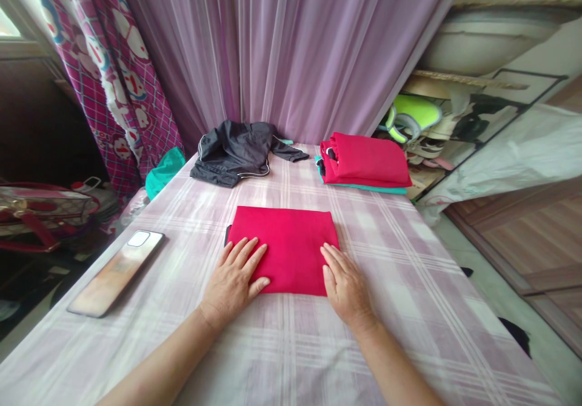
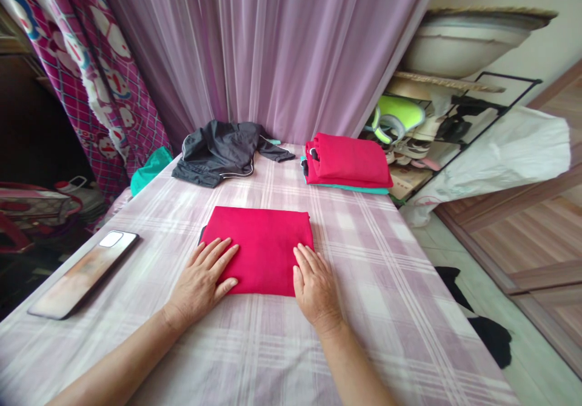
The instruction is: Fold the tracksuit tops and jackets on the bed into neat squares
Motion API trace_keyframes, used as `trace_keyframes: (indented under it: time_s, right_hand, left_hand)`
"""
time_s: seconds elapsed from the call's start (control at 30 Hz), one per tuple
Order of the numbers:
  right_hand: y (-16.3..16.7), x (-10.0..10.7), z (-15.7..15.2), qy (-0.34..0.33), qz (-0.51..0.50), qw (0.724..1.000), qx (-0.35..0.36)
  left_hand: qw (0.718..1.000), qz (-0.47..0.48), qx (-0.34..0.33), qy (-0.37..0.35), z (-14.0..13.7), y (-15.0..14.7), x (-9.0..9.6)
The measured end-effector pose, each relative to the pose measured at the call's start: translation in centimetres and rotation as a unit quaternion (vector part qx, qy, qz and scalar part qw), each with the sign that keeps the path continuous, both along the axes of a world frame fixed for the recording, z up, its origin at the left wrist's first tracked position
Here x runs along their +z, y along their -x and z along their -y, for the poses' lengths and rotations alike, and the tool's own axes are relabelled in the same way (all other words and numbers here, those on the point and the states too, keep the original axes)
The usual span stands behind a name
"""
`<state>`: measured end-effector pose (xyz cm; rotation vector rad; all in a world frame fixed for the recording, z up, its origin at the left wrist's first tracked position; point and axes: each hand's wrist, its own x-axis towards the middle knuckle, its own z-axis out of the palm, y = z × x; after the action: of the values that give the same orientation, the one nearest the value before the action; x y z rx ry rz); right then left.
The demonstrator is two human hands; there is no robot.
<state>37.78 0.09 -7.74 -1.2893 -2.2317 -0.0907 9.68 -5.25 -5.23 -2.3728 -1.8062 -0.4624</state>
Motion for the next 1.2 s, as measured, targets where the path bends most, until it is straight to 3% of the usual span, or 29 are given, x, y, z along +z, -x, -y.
trace_keyframes:
  time_s: [0.27,0.47,0.63,0.77,1.03,1.2]
  right_hand:
    - [0.2,-0.2,0.0,-0.039,-0.013,0.999,0.009]
    - [0.1,0.2,0.2,-0.042,-0.035,0.998,0.031]
    - [-2.2,0.6,0.3,0.030,-0.031,0.994,0.105]
    - [-4.6,1.0,0.8,0.073,-0.010,0.992,0.099]
    - [-5.6,1.4,1.9,-0.038,0.002,0.995,0.092]
    - [-5.6,1.8,1.9,-0.072,0.007,0.993,0.091]
  left_hand:
    - [1.000,0.008,0.000,-0.024,0.0,0.4,-0.4]
    - [0.997,-0.002,-0.064,-0.030,0.0,1.1,-0.3]
    - [0.993,-0.010,-0.120,-0.005,-0.1,2.6,0.5]
    - [0.988,-0.010,-0.148,-0.039,0.8,3.9,1.2]
    - [0.986,-0.037,-0.126,-0.105,2.9,5.1,1.6]
    - [0.985,-0.048,-0.119,-0.113,2.9,5.1,1.3]
